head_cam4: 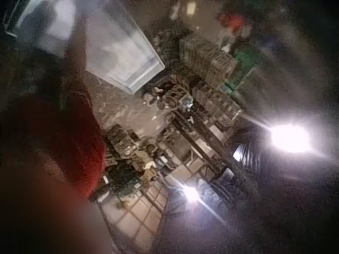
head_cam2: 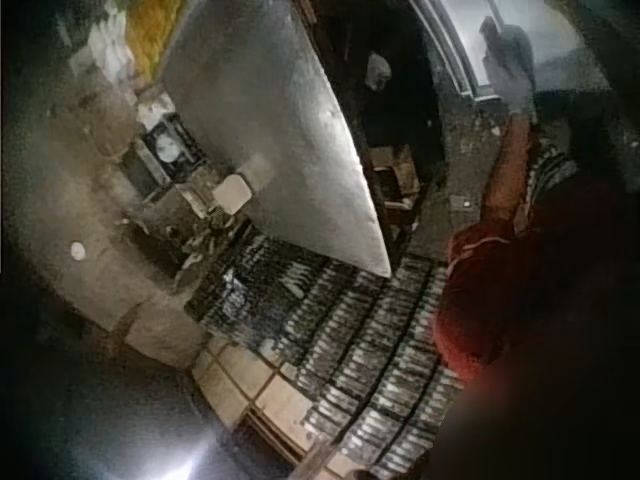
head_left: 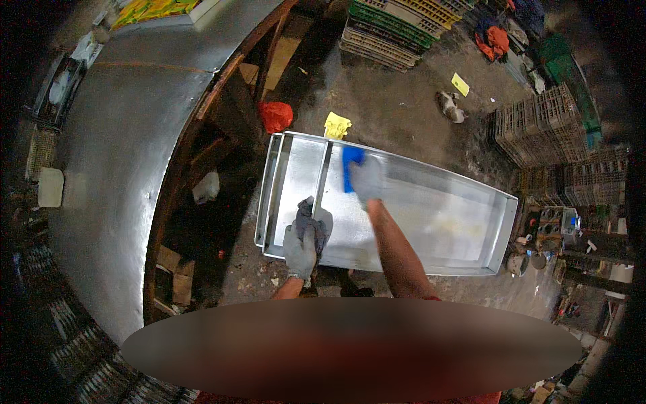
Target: The person wipes the interior surfaces of rectangular metal trays using a blue sponge and a dark cloth. The person repeatedly picks up trays, wipes them, and stacks them on a metal table in a workshop.
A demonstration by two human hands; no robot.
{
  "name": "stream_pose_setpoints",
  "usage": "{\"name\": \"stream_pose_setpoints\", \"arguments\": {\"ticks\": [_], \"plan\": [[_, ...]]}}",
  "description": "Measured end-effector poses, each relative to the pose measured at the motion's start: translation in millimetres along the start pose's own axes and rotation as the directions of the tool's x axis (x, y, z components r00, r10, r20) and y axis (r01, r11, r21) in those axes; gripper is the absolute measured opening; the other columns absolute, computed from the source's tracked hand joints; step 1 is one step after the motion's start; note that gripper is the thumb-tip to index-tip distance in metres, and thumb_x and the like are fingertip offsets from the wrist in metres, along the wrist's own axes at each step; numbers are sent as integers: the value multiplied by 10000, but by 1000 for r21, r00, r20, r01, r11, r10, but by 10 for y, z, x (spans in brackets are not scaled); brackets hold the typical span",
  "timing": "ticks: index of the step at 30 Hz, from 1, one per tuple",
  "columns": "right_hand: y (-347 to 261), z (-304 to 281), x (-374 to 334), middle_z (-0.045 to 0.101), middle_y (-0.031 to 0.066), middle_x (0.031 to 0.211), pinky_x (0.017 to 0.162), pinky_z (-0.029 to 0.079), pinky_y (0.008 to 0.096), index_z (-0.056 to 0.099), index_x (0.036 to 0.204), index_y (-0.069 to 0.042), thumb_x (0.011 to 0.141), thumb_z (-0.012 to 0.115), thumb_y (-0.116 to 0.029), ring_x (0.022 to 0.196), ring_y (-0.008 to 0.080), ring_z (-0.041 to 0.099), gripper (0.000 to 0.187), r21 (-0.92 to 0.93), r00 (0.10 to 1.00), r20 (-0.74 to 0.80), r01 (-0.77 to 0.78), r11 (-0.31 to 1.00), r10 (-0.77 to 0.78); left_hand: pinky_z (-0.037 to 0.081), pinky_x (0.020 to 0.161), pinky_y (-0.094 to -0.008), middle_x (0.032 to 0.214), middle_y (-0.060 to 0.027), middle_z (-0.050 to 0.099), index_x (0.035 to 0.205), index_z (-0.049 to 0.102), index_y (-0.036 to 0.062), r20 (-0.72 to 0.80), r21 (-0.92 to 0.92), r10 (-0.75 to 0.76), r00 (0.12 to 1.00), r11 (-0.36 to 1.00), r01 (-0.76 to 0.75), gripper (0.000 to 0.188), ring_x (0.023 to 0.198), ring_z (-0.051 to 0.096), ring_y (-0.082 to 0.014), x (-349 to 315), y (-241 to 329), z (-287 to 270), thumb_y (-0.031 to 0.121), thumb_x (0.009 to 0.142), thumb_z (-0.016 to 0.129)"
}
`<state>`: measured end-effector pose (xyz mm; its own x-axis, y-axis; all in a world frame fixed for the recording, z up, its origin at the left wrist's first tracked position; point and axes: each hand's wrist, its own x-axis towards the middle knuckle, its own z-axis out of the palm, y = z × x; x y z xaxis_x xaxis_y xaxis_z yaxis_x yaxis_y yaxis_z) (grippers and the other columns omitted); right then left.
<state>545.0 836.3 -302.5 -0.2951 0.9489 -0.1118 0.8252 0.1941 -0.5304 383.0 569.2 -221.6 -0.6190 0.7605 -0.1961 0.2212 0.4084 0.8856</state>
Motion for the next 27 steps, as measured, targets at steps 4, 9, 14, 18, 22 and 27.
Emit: {"name": "stream_pose_setpoints", "arguments": {"ticks": [4,9,14,18,22,27], "plan": [[-1120,-239,-32,742,223,874,730,579,489,746,911,-53,956,614,-334,800,350,744,314,113,985,9,173,978,-175,464,905,-489,1087,-234,634,1196,638,-18,7,-96,-18,1000,995,18,415,1023,608,-431,-23,-145,40,363,1042,574],[-1131,-159,-1422,751,136,866,749,543,505,781,987,-63,976,564,-470,757,330,704,461,-209,902,424,183,961,-80,459,1007,-440,1249,-221,636,1295,604,-27,-12,-274,-23,1000,962,18,473,1139,601,-347,23,-322,33,379,1057,558],[-591,-256,-677,741,221,899,725,564,521,795,901,-68,916,617,-468,787,372,740,438,-219,859,500,252,943,-113,508,970,-401,1271,-151,646,1351,583,6,10,-568,-132,991,815,114,453,1115,625,-274,151,-161,-532,340,1046,607],[-638,-257,-809,775,190,975,755,587,483,779,1081,-90,922,624,-423,805,349,754,401,16,781,584,263,965,-223,568,896,-399,1275,-132,666,1416,544,36,10,-640,64,998,768,-43,475,1066,665,-251,307,332,-892,302,1031,623],[-717,71,-1943,734,266,1005,835,554,508,732,1101,-15,902,612,-328,959,387,725,390,13,760,580,352,936,-294,539,888,-364,1174,-100,669,1353,584,12,14,-591,194,981,793,-149,394,1016,638,-183,523,1096,-541,164,994,638],[1071,-688,-2185,648,220,1215,938,532,480,609,1288,-52,953,581,-331,1013,337,697,437,-319,880,-195,-474,821,432,525,944,-380,1239,-178,656,1318,642,-18,164,81,449,879,882,-465,433,1061,663,-287,716,1425,367,150,926,714]]}}
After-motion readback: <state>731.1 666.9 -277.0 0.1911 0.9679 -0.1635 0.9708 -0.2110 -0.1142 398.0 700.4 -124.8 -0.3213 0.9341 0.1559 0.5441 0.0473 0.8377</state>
